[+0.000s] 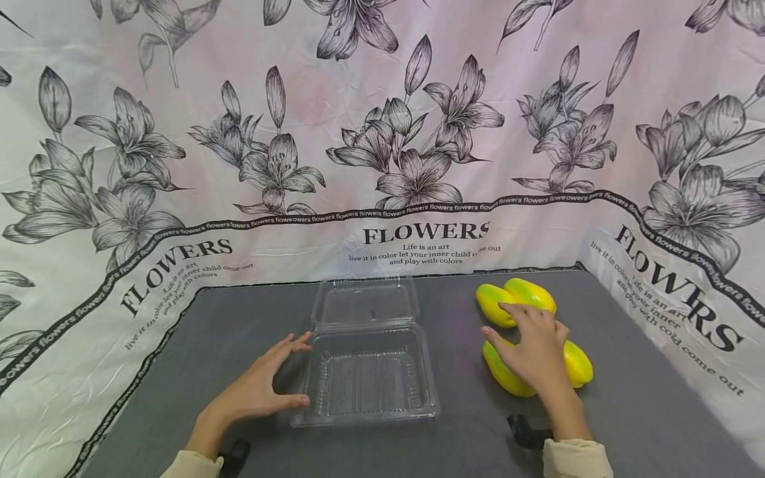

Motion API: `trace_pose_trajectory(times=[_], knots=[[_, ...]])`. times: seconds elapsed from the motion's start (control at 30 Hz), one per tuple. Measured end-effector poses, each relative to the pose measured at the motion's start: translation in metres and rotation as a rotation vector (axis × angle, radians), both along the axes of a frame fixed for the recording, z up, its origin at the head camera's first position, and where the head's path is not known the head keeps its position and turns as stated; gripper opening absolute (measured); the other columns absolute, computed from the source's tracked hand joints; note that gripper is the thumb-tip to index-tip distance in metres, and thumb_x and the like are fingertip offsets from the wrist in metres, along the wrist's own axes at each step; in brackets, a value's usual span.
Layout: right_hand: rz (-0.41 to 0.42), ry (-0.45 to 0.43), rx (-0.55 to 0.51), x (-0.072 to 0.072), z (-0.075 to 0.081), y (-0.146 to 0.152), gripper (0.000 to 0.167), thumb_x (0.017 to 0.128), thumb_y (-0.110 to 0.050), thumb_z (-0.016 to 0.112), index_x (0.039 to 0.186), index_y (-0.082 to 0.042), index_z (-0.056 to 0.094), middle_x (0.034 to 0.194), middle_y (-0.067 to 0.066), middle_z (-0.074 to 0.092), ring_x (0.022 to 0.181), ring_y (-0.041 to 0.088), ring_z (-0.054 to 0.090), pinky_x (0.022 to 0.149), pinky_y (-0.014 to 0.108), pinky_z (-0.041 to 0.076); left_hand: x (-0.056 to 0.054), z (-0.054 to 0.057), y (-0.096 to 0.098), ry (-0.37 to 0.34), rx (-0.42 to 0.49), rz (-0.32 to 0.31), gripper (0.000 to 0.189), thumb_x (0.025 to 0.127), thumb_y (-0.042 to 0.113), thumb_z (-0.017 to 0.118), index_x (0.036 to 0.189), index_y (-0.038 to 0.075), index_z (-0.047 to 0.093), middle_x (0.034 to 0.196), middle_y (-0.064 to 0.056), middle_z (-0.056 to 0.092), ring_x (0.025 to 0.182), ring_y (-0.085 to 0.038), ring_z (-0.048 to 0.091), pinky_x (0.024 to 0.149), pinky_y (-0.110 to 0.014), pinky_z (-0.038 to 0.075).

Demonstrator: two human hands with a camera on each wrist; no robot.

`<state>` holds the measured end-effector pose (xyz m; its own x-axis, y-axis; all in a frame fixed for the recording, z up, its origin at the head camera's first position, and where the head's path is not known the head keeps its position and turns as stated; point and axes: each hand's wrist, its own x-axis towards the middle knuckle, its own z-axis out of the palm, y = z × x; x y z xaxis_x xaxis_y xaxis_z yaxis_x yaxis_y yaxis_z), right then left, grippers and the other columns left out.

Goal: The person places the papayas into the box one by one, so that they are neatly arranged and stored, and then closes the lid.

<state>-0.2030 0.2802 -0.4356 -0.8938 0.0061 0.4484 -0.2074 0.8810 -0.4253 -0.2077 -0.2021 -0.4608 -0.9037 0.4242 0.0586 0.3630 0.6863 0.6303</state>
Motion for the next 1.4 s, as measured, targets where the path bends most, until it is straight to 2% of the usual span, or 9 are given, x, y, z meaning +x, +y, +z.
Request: trace_pose_trajectory(times=[0.17,0.3,0.8,1.1,1.4], knots=[[-0.033,-0.028,0.018,0.000,0.002,0.011,0.065,0.094,-0.048,0.070,0.139,-0.004,0.058,0.137,0.029,0.056,0.117,0.052,0.040,0.083,0.066,0.024,0.000,0.000,0.000,-0.016,0.001,0.002,0.090,0.075,0.059,0.083,0.152,0.033,0.044,0.170,0.001,0.026,0.159,-0.034,0.015,0.109,-0.081,0.027],[-0.061,-0.062,0.017,0.001,0.004,0.019,0.066,0.094,-0.050,0.068,0.139,-0.004,0.057,0.139,0.032,0.053,0.120,0.055,0.038,0.083,0.066,0.024,0.000,0.000,0.000,-0.009,0.005,-0.003,0.088,0.075,0.059,0.083,0.151,0.032,0.046,0.170,0.003,0.026,0.159,-0.035,0.015,0.109,-0.080,0.028],[-0.126,-0.281,0.021,0.006,0.003,0.061,0.082,0.097,-0.059,0.057,0.149,0.002,0.043,0.141,0.042,0.038,0.118,0.063,0.028,0.081,0.071,0.023,0.000,0.001,0.000,-0.010,0.004,-0.003,0.087,0.075,0.058,0.084,0.150,0.032,0.047,0.170,0.005,0.026,0.159,-0.036,0.015,0.111,-0.080,0.026],[-0.130,-0.405,0.022,0.006,-0.002,0.078,0.086,0.098,-0.062,0.052,0.152,0.002,0.036,0.141,0.045,0.034,0.117,0.065,0.027,0.078,0.071,0.024,0.001,0.002,0.001,0.002,-0.003,0.000,0.086,0.075,0.059,0.083,0.149,0.031,0.048,0.169,0.007,0.028,0.159,-0.035,0.016,0.115,-0.079,0.017],[-0.113,-0.472,0.010,0.005,-0.005,0.088,0.087,0.099,-0.061,0.051,0.151,0.006,0.034,0.141,0.046,0.032,0.116,0.067,0.028,0.078,0.071,0.027,0.001,0.000,0.000,0.002,-0.014,0.004,0.086,0.075,0.061,0.082,0.149,0.032,0.048,0.169,0.006,0.028,0.159,-0.035,0.017,0.114,-0.079,0.020]])
